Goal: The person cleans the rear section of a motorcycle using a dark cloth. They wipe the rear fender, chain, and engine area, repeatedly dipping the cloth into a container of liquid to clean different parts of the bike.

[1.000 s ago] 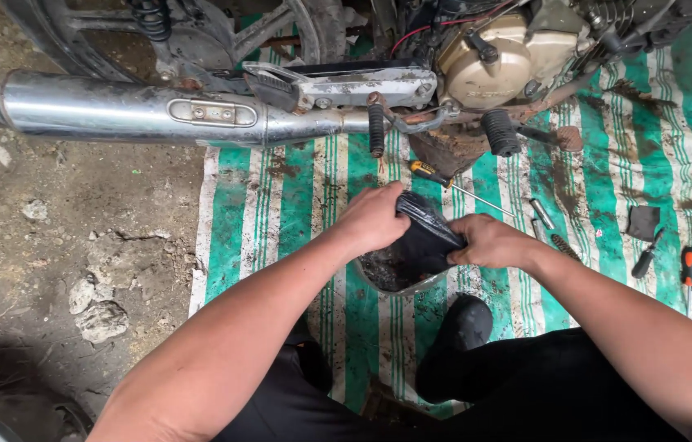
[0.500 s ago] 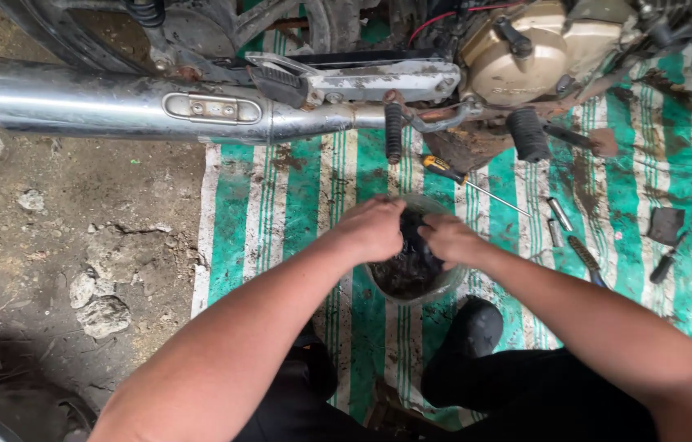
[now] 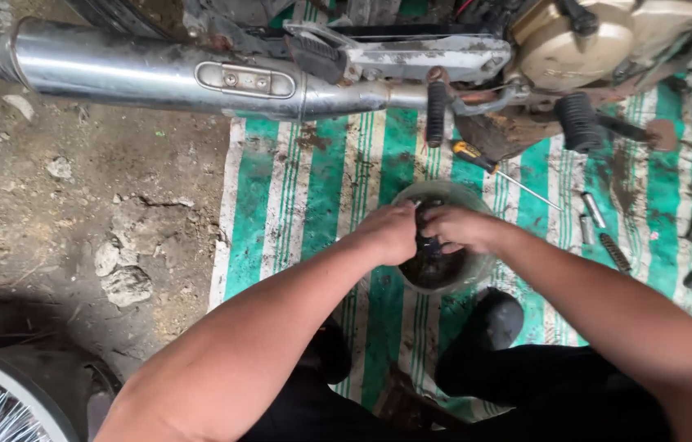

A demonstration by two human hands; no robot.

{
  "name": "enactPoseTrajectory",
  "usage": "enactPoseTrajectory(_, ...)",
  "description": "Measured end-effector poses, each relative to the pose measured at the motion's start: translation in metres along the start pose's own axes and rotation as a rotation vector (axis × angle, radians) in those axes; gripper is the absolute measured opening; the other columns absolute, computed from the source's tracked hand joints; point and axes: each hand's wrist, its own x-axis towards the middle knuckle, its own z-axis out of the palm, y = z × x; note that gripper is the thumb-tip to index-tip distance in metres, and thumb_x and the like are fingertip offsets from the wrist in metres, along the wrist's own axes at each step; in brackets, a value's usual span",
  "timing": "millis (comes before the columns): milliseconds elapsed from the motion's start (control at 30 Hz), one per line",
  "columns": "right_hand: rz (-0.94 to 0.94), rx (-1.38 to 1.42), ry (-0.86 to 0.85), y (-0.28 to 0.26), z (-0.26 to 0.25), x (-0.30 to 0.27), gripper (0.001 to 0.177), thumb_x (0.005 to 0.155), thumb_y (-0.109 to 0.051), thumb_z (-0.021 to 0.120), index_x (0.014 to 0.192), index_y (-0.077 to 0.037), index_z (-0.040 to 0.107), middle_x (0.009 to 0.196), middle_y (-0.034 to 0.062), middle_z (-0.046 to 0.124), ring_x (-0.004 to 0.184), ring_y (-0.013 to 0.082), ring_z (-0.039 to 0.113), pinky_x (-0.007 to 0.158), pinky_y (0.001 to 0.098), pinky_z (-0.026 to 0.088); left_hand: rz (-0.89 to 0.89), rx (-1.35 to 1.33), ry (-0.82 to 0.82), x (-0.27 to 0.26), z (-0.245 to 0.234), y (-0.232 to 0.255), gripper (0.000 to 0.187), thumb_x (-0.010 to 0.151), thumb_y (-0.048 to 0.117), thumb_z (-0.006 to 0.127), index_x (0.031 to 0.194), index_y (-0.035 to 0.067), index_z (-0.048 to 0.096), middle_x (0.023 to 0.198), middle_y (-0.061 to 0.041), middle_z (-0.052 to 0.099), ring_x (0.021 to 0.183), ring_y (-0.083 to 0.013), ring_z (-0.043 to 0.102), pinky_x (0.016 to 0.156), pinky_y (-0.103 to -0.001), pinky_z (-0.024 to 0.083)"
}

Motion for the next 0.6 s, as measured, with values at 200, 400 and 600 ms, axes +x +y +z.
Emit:
enactPoseTrajectory(200,-0.242,0.317,0.039,-0.014,-0.046,-0.134,0.031,0.097,-0.007,0.077,0.128,-0.005,0.077,0.1,0.0044,0.075,0.09,0.0211,0.078,0.097,0.0546,0.065,-0.081,-0.204,0.062,0.023,0.049,0.012,0.132,0.082,0.02,0.093,0.179,0.003,0.004,0.16,-0.04,0.049,0.148,-0.0513,0.056,0.119,-0.059,0.055)
enactPoseTrajectory(400,-0.558,0.675,-0.041,-0.026,-0.039,-0.2,0.007,0.104,-0.008,0.069,0.109,-0.007,0.064,0.107,0.0134,0.084,0.095,0.0293,0.085,0.092,0.0608,0.069,-0.059,-0.471,0.292,0.067,0.107,0.0,0.061,0.09,0.037,0.086,0.146,0.017,0.072,0.143,-0.015,0.076,0.141,-0.0382,0.067,0.117,-0.048,0.059)
enactPoseTrajectory(600,-0.055,0.757,0.191,0.006,-0.028,-0.159,0.077,0.11,-0.049,0.057,0.167,-0.002,0.038,0.169,0.032,0.045,0.14,0.0567,0.061,0.106,0.0799,0.05,-0.153,-0.563,0.285,0.015,0.07,0.052,0.084,0.096,0.017,0.057,0.175,0.002,0.033,0.171,-0.032,0.043,0.159,-0.0486,0.044,0.129,-0.058,0.043)
